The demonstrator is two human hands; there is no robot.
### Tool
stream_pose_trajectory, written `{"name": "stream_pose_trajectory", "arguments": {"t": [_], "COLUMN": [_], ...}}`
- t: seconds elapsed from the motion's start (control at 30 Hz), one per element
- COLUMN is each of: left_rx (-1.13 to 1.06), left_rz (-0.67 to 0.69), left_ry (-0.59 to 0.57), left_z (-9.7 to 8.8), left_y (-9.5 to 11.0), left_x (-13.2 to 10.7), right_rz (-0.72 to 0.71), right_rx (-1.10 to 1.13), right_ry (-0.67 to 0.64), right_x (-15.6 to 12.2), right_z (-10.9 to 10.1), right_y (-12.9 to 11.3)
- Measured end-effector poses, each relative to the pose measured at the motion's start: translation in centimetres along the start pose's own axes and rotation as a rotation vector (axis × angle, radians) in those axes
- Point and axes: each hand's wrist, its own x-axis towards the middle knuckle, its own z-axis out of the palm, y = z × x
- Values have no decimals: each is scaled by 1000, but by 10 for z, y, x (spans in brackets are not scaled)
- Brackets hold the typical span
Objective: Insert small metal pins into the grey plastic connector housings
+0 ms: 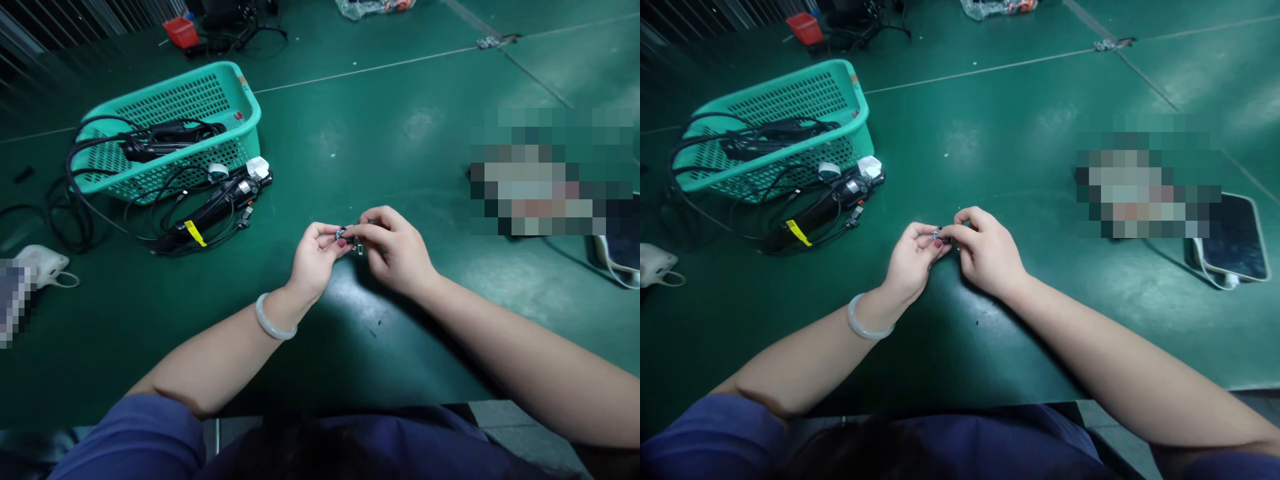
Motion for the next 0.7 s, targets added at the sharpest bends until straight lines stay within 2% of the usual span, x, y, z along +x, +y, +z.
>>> {"name": "stream_pose_trajectory", "arguments": {"t": [0.27,0.37,0.47,0.57,0.7], "left_rx": [13,18,18,-7,-11], "left_rz": [-7,-6,1,26,29], "left_ry": [-2,-3,15,94,160], "left_z": [0,0,0,1,2], "left_y": [-1,0,2,4,6], "left_x": [0,0,0,0,1], "right_rz": [27,49,134,234,270], "right_rx": [-11,-9,-22,-80,-180], "right_ry": [-40,1,40,-70,-228], "right_x": [0,1,2,1,-2], "right_z": [-1,-4,-4,-1,5], "right_y": [0,-2,-1,6,13]}}
